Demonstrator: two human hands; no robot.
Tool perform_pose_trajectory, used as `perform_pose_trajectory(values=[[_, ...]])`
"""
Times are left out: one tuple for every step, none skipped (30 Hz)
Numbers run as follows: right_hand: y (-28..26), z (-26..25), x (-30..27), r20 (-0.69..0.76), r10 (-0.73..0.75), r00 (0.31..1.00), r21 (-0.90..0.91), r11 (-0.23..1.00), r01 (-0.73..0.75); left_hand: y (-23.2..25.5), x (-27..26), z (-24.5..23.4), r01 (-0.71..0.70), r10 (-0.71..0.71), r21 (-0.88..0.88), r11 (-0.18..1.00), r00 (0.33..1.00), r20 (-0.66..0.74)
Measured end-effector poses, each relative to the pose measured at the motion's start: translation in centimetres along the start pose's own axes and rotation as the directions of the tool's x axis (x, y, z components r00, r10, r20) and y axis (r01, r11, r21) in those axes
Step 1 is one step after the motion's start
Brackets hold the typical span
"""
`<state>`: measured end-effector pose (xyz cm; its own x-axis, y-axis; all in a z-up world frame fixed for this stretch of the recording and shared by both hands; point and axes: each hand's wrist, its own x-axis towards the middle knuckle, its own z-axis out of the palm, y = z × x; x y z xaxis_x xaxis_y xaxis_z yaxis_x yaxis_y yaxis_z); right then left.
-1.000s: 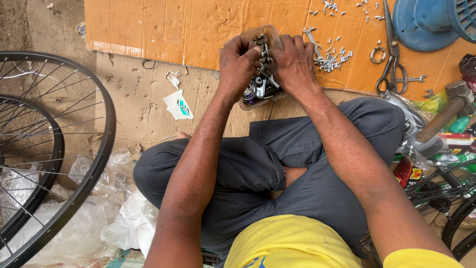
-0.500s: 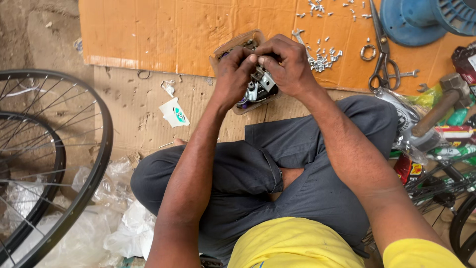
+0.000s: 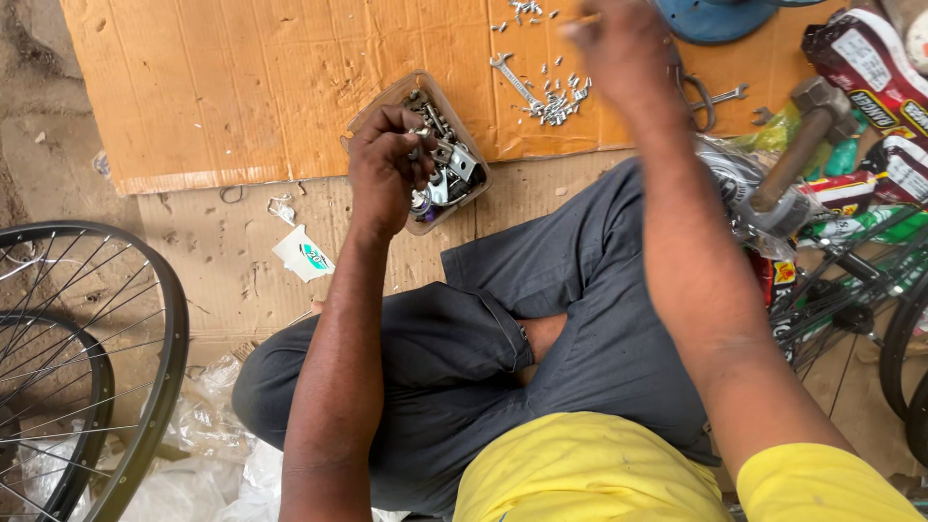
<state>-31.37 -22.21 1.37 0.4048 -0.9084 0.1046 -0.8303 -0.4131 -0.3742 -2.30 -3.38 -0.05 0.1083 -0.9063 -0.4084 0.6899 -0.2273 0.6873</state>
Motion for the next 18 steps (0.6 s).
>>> perform_pose_trajectory(values=[[3.0, -1.4, 0.4, -0.088, -0.063, 0.994, -0.055, 0.997, 0.059, 0.2, 0.0, 0.1, -0.004, 0.004, -0.009, 1.0, 1.0, 0.002], [5.6, -2.2, -0.1, -0.041, 0.122, 0.992, -0.08, 0.989, -0.125, 0.4, -0.1, 0.2, -0.003, 0.003, -0.017, 1.0, 1.0, 0.008], [7.8, -2.8, -0.5, 0.0, 0.305, 0.952, -0.11, 0.946, -0.303, 0.4, -0.1, 0.5, -0.002, 0.003, -0.025, 1.0, 1.0, 0.014], [9.3, -2.3, -0.4, 0.024, 0.306, 0.952, -0.193, 0.935, -0.296, 0.2, -0.1, 0.8, 0.008, -0.007, 0.041, 0.999, 1.0, -0.009], [9.9, -1.1, -0.1, 0.049, 0.309, 0.95, -0.275, 0.918, -0.285, 0.1, -0.2, 1.1, 0.018, -0.015, 0.106, 0.994, 0.999, -0.033], [10.6, -0.5, 0.1, 0.075, 0.311, 0.947, -0.352, 0.897, -0.267, -0.1, -0.4, 1.3, 0.026, -0.016, 0.171, 0.985, 0.998, -0.061], [11.1, -0.1, 0.3, 0.077, 0.398, 0.914, -0.326, 0.877, -0.354, -0.3, -0.6, 1.5, 0.032, -0.024, 0.174, 0.984, 0.999, -0.048], [11.0, 0.9, 0.8, 0.082, 0.48, 0.873, -0.295, 0.848, -0.439, -0.5, -0.8, 1.7, 0.036, -0.03, 0.18, 0.983, 0.999, -0.035], [10.9, 1.4, 1.0, 0.09, 0.558, 0.825, -0.264, 0.812, -0.521, -0.7, -1.0, 1.8, 0.041, -0.037, 0.187, 0.982, 0.999, -0.022], [10.7, 1.5, 1.3, 0.078, 0.551, 0.831, -0.266, 0.815, -0.515, -0.7, -1.1, 1.9, 0.039, -0.033, 0.199, 0.979, 0.999, -0.031], [10.5, 1.6, 1.6, 0.066, 0.543, 0.837, -0.268, 0.818, -0.51, -0.6, -1.2, 1.9, 0.037, -0.029, 0.21, 0.977, 0.999, -0.041], [10.5, 1.7, 1.7, 0.062, 0.535, 0.843, -0.273, 0.821, -0.501, -0.8, -1.4, 1.8, 0.04, -0.028, 0.217, 0.975, 0.998, -0.058], [10.5, 1.7, 1.7, 0.101, 0.553, 0.827, -0.282, 0.813, -0.51, -0.8, -1.5, 1.6, 0.04, -0.026, 0.209, 0.977, 0.997, -0.069], [10.4, 1.4, 1.7, 0.14, 0.57, 0.81, -0.293, 0.805, -0.515, -0.8, -1.5, 1.4, 0.04, -0.024, 0.199, 0.979, 0.996, -0.082], [10.2, 1.2, 1.7, 0.179, 0.585, 0.791, -0.305, 0.797, -0.521, -0.8, -1.4, 1.2, 0.039, -0.021, 0.189, 0.981, 0.995, -0.095], [10.0, 0.9, 1.3, 0.15, 0.578, 0.802, -0.297, 0.8, -0.521, -0.7, -1.4, 1.0, 0.033, -0.012, 0.186, 0.982, 0.993, -0.115], [9.6, 0.6, 0.9, 0.121, 0.57, 0.813, -0.288, 0.803, -0.521, -0.6, -1.2, 0.8, 0.027, -0.003, 0.182, 0.983, 0.991, -0.134], [9.0, 0.3, 0.6, 0.09, 0.56, 0.824, -0.279, 0.808, -0.519, -0.4, -1.0, 0.6, 0.019, 0.009, 0.177, 0.984, 0.988, -0.153]])
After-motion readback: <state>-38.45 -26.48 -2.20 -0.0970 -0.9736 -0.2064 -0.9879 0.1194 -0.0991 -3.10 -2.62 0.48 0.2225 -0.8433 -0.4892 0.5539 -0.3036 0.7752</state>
